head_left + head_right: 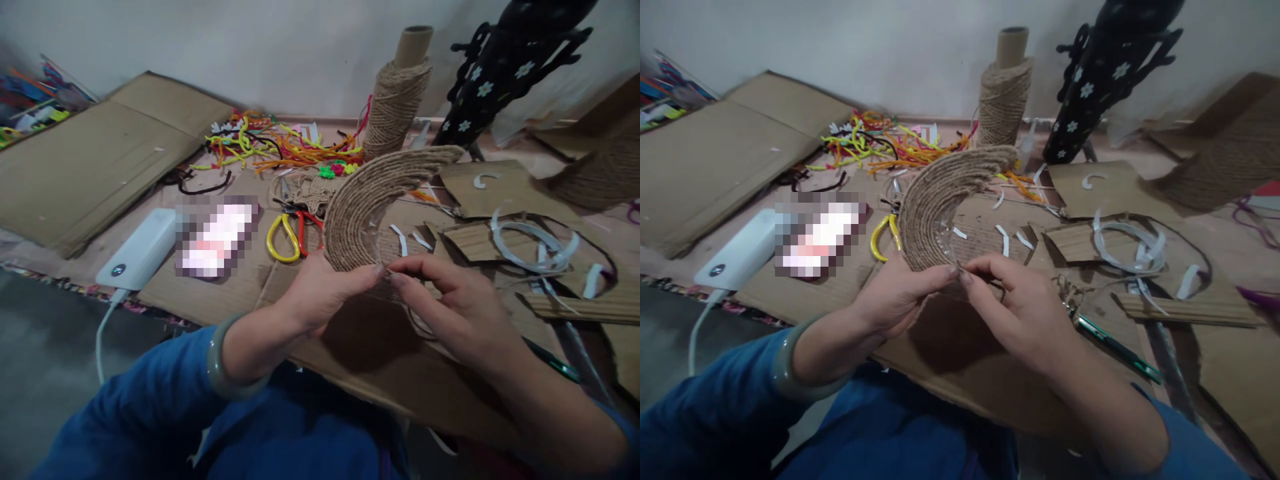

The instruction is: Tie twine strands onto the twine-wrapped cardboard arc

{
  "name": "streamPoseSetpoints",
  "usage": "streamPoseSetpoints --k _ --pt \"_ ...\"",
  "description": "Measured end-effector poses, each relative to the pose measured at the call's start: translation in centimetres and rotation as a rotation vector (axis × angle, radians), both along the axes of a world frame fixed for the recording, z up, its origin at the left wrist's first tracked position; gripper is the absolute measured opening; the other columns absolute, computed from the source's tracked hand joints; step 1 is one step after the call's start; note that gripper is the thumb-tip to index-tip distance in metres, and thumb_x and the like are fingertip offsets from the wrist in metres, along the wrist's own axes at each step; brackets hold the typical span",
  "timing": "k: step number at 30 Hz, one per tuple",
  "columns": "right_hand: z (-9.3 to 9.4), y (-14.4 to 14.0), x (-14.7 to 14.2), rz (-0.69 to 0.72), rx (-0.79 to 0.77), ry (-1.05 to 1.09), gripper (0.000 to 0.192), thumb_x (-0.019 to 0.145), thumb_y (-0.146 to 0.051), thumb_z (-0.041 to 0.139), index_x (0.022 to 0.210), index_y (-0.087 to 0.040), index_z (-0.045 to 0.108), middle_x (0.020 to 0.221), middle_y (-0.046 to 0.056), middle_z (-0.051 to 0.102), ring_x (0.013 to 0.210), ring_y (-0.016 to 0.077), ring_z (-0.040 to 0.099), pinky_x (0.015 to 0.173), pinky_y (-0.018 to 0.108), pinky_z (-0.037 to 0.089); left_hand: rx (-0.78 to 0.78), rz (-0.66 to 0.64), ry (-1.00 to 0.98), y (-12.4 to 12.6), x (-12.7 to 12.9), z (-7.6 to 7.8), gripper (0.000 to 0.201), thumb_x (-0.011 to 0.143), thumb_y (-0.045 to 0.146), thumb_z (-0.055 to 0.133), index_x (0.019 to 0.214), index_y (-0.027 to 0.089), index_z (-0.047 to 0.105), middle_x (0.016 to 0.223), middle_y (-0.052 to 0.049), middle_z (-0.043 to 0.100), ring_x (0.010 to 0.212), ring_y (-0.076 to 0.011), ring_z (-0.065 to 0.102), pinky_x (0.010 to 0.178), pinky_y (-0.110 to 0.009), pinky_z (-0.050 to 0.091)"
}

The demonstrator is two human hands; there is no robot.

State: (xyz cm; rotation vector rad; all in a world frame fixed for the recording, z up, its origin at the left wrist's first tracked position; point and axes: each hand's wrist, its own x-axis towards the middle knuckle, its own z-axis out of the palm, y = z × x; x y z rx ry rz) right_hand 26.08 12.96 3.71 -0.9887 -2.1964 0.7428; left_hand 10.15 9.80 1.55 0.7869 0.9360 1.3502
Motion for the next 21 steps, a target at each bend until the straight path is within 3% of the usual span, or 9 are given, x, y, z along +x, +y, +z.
streamPoseSetpoints --k 13,21 --pt "-0.12 0.03 -0.04 -0.028 -0.068 -0.024 0.014 0.084 -0.025 0.053 0.077 -0.022 0.066 0.066 0.000 0.068 0.058 0.0140 0.061 0.053 0.024 0.047 0.031 -0.026 0.060 -0.04 -0.14 0.08 0.026 0.069 0.021 0.074 0.094 0.014 0.069 0.096 -0.006 0.072 0.090 -0.0181 0.065 0.090 -0.034 0.049" --pt "-0.13 -0.11 -0.09 -0.098 0.001 -0.031 0.011 0.080 -0.026 0.056 0.077 -0.022 0.067 0.063 -0.001 0.068 0.052 0.0131 0.060 0.047 0.023 0.044 0.010 -0.054 -0.017 -0.07 0.02 0.14 0.032 0.070 0.022 0.075 0.100 0.013 0.068 0.100 -0.007 0.072 0.094 -0.0191 0.066 0.092 -0.035 0.049"
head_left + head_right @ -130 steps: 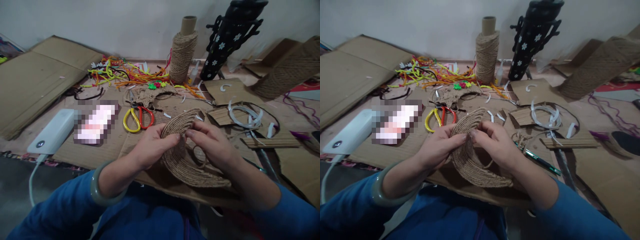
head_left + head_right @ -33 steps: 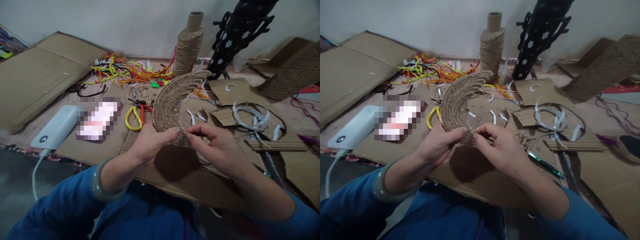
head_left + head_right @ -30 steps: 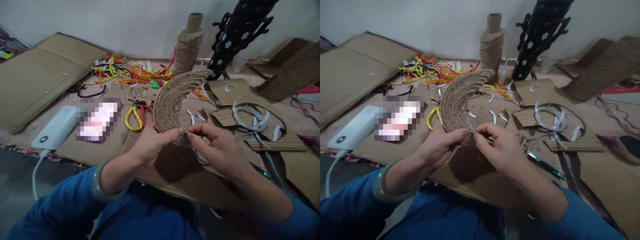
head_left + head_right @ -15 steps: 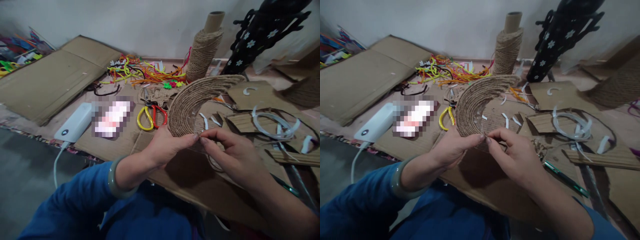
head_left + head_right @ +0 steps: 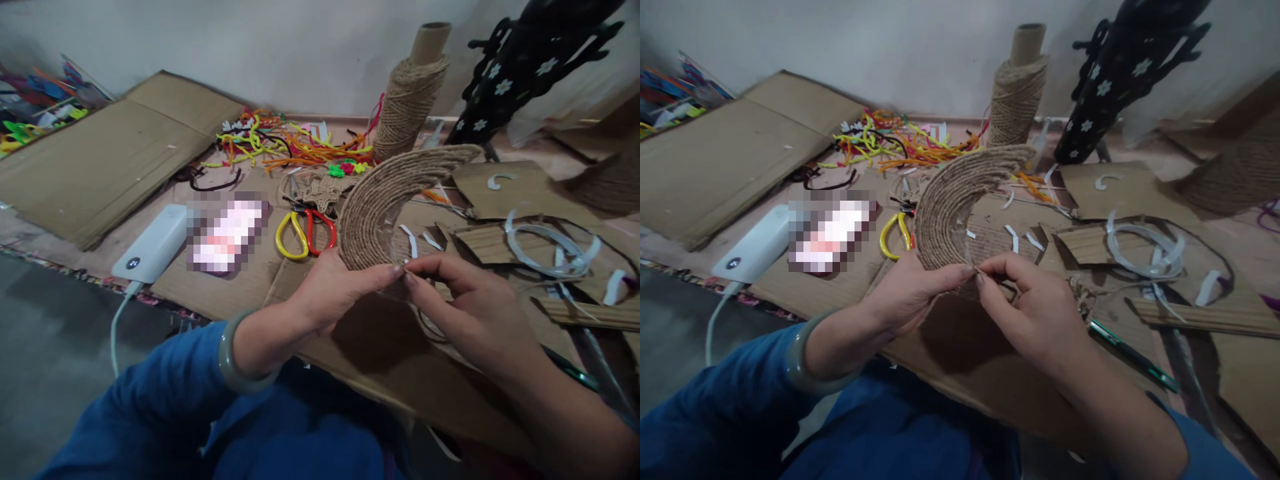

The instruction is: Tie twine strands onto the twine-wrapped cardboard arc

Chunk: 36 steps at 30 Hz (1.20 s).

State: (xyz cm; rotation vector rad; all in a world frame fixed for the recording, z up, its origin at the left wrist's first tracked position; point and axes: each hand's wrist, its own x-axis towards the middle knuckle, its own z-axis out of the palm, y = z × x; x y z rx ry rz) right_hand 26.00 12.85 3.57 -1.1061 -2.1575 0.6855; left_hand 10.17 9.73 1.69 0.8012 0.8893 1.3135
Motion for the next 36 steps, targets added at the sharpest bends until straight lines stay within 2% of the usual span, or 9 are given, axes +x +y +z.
streamPoseSetpoints --k 3,6,11,14,19,27,36 --pt "-0.2 -0.1 0.0 0.000 0.024 0.000 0.011 0.080 -0.026 0.056 0.078 -0.022 0.066 0.063 0.000 0.068 0.052 0.0136 0.059 0.048 0.025 0.045 -0.036 0.005 -0.029 0.0 0.1 0.1 0.031 0.069 0.021 0.075 0.098 0.013 0.068 0.100 -0.008 0.072 0.093 -0.0207 0.067 0.091 -0.037 0.049" --pt "-0.1 0.0 0.0 0.058 0.015 0.007 0.012 0.083 -0.026 0.054 0.080 -0.023 0.066 0.067 0.001 0.069 0.058 0.0151 0.062 0.054 0.026 0.048 -0.040 0.036 -0.033 0.0 0.1 0.2 0.030 0.069 0.019 0.074 0.098 0.013 0.069 0.097 -0.006 0.073 0.093 -0.0207 0.067 0.091 -0.037 0.049" --pt "0.5 0.2 0.7 0.069 -0.028 0.010 0.022 0.089 -0.027 0.048 0.094 -0.021 0.068 0.073 0.002 0.071 0.064 0.0159 0.065 0.057 0.026 0.049 -0.021 0.046 -0.015 0.1 -0.2 0.3 0.025 0.069 0.017 0.073 0.094 0.014 0.070 0.095 -0.006 0.074 0.094 -0.0212 0.066 0.091 -0.036 0.049" --pt "0.8 0.4 1.1 0.078 -0.022 -0.024 0.019 0.087 -0.024 0.050 0.090 -0.020 0.068 0.072 0.002 0.071 0.064 0.0152 0.065 0.060 0.026 0.050 -0.021 0.045 -0.009 0.1 -0.3 0.4 0.028 0.070 0.020 0.073 0.097 0.016 0.070 0.099 -0.005 0.074 0.096 -0.0214 0.066 0.092 -0.036 0.049" --pt "0.8 0.9 1.7 0.110 0.018 -0.081 0.016 0.086 -0.027 0.053 0.088 -0.021 0.068 0.081 0.003 0.073 0.071 0.0161 0.066 0.067 0.027 0.051 -0.039 0.036 -0.025 0.0 -0.3 0.6 0.029 0.070 0.018 0.073 0.099 0.016 0.071 0.099 -0.006 0.075 0.095 -0.0223 0.068 0.090 -0.036 0.051" --pt "0.6 1.5 2.6 0.132 -0.031 -0.113 0.014 0.086 -0.030 0.055 0.087 -0.024 0.068 0.076 0.000 0.071 0.067 0.0146 0.064 0.064 0.026 0.050 -0.077 0.048 -0.001 0.0 -0.3 0.6 0.025 0.067 0.019 0.075 0.091 0.014 0.070 0.092 -0.006 0.074 0.090 -0.0218 0.067 0.087 -0.036 0.051" --pt "0.1 2.4 3.6 0.136 -0.063 -0.135 0.020 0.085 -0.039 0.056 0.088 -0.025 0.069 0.078 0.001 0.072 0.069 0.0170 0.066 0.061 0.027 0.051 -0.044 0.031 0.027 0.0 -0.3 0.1 0.030 0.068 0.023 0.075 0.095 0.013 0.069 0.100 -0.008 0.072 0.098 -0.0228 0.065 0.093 -0.038 0.048"
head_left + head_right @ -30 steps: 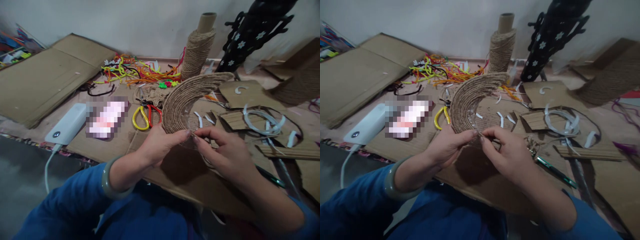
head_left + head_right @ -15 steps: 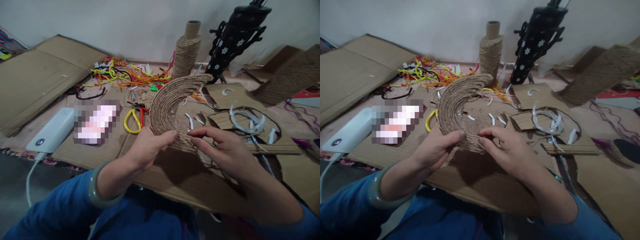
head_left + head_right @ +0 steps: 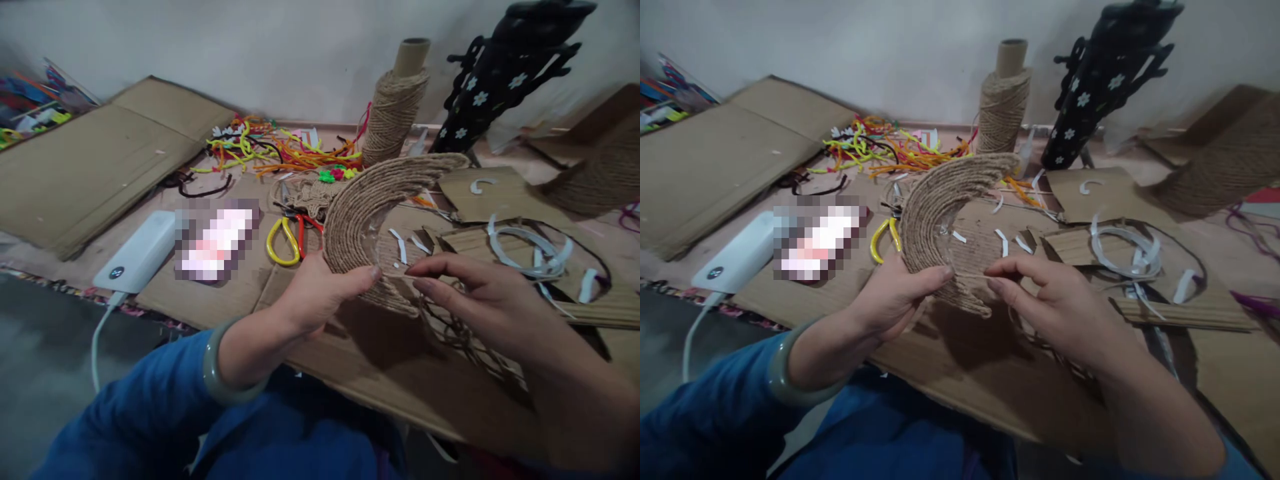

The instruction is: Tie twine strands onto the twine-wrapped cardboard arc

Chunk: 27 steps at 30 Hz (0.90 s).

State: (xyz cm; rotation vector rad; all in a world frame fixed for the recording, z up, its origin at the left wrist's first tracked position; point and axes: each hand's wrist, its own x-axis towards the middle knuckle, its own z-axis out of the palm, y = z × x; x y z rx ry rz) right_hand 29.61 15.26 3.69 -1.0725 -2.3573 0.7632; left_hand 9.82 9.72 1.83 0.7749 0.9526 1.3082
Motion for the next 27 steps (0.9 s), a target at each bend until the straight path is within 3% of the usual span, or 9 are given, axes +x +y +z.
streamPoseSetpoints --k 6,12,18,27 --pt "-0.1 0.7 0.5 0.009 -0.021 0.009 0.022 0.083 -0.044 0.057 0.083 -0.025 0.069 0.072 0.000 0.070 0.062 0.0157 0.063 0.056 0.027 0.048 0.021 0.029 -0.013 0.0 0.1 0.0 0.035 0.069 0.019 0.074 0.102 0.014 0.067 0.106 -0.008 0.071 0.100 -0.0218 0.065 0.094 -0.037 0.048" --pt "0.3 0.4 0.2 -0.058 -0.035 0.097 0.021 0.085 -0.042 0.057 0.078 -0.025 0.066 0.063 -0.001 0.062 0.056 0.0131 0.056 0.053 0.026 0.043 0.017 -0.023 -0.018 -0.2 0.1 -0.1 0.037 0.070 0.020 0.074 0.106 0.014 0.067 0.110 -0.009 0.071 0.104 -0.0221 0.064 0.098 -0.038 0.046" --pt "0.5 -0.2 -0.2 -0.114 -0.058 0.122 0.014 0.085 -0.033 0.060 0.079 -0.023 0.067 0.063 0.002 0.063 0.056 0.0135 0.056 0.051 0.026 0.042 0.056 -0.019 0.005 0.0 0.1 -0.2 0.039 0.070 0.021 0.074 0.108 0.014 0.066 0.111 -0.009 0.071 0.103 -0.0206 0.064 0.097 -0.035 0.046" --pt "0.0 -0.9 -0.8 -0.150 -0.095 0.202 0.014 0.083 -0.038 0.062 0.081 -0.025 0.067 0.067 -0.003 0.064 0.059 0.0103 0.056 0.054 0.022 0.041 0.065 -0.065 0.000 0.0 0.1 -0.4 0.036 0.070 0.021 0.074 0.105 0.013 0.067 0.105 -0.008 0.071 0.099 -0.0200 0.064 0.095 -0.035 0.047"
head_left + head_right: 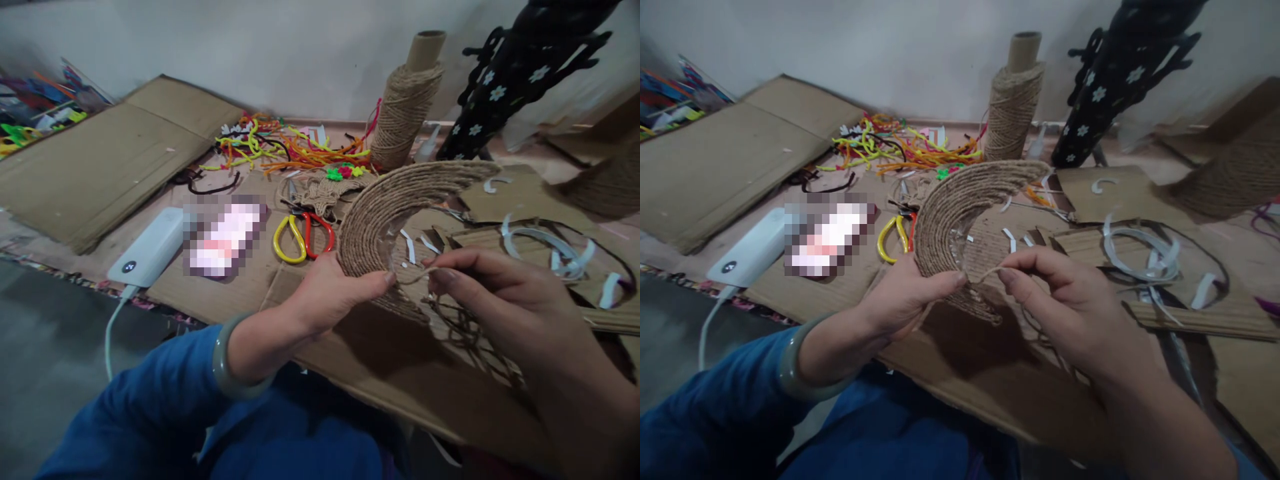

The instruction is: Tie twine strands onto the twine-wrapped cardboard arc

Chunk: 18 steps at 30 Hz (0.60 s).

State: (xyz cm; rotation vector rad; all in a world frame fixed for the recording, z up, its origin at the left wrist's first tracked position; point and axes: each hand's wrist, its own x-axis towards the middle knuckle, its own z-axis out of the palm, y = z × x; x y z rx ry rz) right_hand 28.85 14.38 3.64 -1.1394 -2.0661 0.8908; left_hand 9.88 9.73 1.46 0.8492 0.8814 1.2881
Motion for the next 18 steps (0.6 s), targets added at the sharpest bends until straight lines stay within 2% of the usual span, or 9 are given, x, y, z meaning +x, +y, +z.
streamPoseSetpoints --k 12,18 --pt "0.7 -0.7 -2.0 -0.005 -0.106 0.102 0.012 0.080 -0.029 0.060 0.074 -0.021 0.066 0.056 -0.003 0.059 0.050 0.0094 0.050 0.046 0.021 0.038 -0.009 0.011 0.015 -0.1 0.2 0.3 0.029 0.070 0.017 0.073 0.099 0.014 0.069 0.099 -0.005 0.073 0.096 -0.0198 0.065 0.093 -0.035 0.048" --pt "0.7 -0.6 -1.7 0.103 -0.111 0.092 0.015 0.083 -0.031 0.057 0.075 -0.021 0.065 0.060 -0.003 0.059 0.054 0.0094 0.052 0.049 0.021 0.040 -0.030 0.059 0.025 -0.1 0.2 0.6 0.031 0.066 0.016 0.074 0.096 0.014 0.068 0.097 -0.005 0.072 0.094 -0.0208 0.065 0.090 -0.037 0.049"
